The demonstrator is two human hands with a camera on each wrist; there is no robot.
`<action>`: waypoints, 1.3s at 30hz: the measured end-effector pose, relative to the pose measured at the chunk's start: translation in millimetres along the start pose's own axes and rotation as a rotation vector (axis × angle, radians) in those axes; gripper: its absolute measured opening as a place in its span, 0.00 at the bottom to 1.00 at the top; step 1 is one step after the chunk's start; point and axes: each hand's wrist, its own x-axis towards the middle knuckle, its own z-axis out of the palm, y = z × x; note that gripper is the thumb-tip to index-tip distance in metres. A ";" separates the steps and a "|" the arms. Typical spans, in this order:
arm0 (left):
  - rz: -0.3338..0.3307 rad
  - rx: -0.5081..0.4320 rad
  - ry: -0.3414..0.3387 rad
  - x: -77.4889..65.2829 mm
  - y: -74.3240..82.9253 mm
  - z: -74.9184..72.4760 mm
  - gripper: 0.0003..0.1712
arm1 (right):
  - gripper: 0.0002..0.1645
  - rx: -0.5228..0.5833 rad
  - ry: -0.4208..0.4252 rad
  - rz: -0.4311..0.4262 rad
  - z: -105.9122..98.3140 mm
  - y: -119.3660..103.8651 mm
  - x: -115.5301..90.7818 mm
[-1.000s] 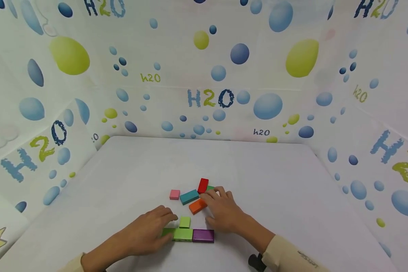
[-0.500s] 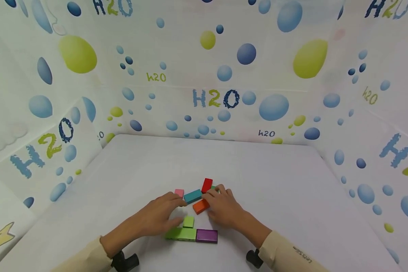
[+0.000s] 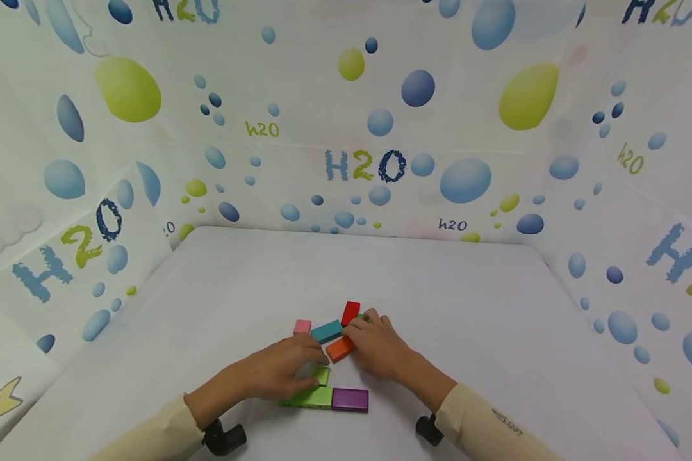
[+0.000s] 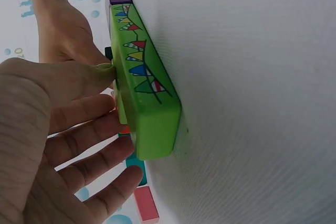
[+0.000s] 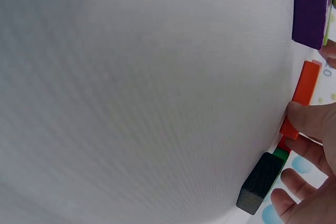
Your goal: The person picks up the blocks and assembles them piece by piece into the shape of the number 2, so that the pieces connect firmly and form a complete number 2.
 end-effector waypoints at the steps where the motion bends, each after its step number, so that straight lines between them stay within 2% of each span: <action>1: 0.003 0.000 -0.003 0.3 -0.2 0.2 0.18 | 0.22 -0.003 0.001 -0.003 0.1 0.6 0.4; 8: 0.023 -0.005 -0.023 3.3 -2.6 1.6 0.15 | 0.21 0.000 0.013 -0.012 2.3 3.8 1.2; 15: 0.003 -0.035 -0.020 3.3 -1.5 3.6 0.19 | 0.20 -0.025 0.032 0.000 0.5 3.6 -2.1; 23: 0.013 0.051 0.009 2.6 -0.2 3.4 0.21 | 0.20 -0.061 0.071 -0.001 -0.4 6.1 -5.5; 27: 0.018 0.086 0.031 1.2 -4.4 3.3 0.20 | 0.19 -0.056 0.070 -0.004 -1.0 5.3 -5.7; 31: 0.018 0.077 0.061 -1.5 -10.2 2.6 0.19 | 0.19 -0.055 0.069 -0.017 -0.6 3.8 -5.3; 39: -0.019 0.078 0.102 -12.0 -24.3 -1.2 0.18 | 0.20 -0.054 0.068 -0.050 1.9 0.2 -3.8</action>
